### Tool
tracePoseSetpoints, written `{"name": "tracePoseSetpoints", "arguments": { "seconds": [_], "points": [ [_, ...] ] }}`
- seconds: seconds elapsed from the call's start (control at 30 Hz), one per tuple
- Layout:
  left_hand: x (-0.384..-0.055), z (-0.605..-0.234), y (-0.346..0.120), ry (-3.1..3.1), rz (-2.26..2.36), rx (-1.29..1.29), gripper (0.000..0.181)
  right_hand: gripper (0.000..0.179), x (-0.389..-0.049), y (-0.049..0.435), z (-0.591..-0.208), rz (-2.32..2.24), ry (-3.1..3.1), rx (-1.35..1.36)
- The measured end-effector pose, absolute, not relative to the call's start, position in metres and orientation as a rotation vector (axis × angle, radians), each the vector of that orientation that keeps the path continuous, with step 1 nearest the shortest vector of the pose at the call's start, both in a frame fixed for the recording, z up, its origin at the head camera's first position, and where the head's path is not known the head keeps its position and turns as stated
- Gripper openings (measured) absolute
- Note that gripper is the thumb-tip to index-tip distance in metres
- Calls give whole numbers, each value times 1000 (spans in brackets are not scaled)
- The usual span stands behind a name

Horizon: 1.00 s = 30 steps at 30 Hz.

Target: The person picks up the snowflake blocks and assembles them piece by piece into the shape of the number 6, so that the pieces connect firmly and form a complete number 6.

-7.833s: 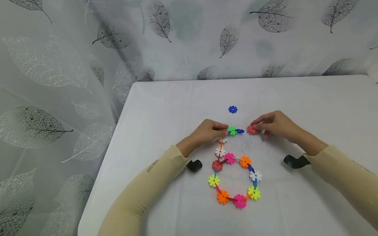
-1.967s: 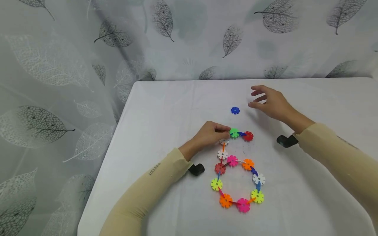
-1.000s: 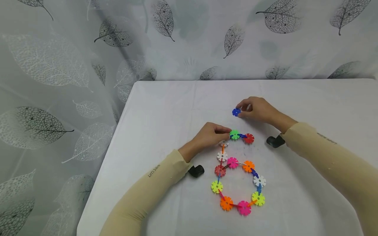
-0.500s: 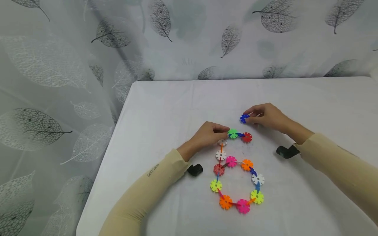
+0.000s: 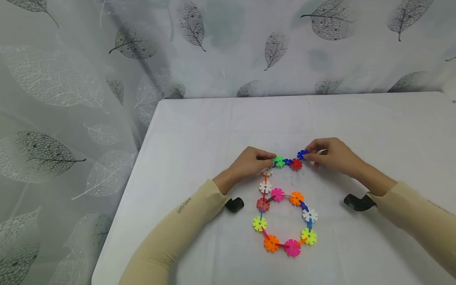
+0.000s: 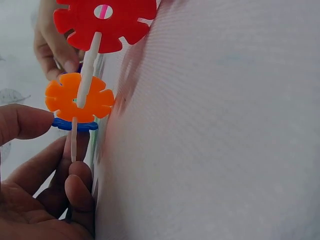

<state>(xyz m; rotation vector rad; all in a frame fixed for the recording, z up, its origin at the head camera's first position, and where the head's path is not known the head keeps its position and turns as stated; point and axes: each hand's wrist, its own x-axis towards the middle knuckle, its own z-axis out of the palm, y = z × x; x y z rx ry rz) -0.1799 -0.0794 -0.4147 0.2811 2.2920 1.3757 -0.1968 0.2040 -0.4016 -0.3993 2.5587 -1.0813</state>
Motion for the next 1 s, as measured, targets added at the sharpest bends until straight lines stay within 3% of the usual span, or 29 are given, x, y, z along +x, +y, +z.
{"name": "tracePoseSetpoints", "arguments": {
  "seconds": [0.4,1.0],
  "points": [
    [-180,-415,-78,2309,1357,277,29,17,-170,218,-409,-1068,2606,-442],
    [-182,-409,-79,2245,1373,263,30,15,-162,208,-409,-1036,2664,-452]
  ]
}}
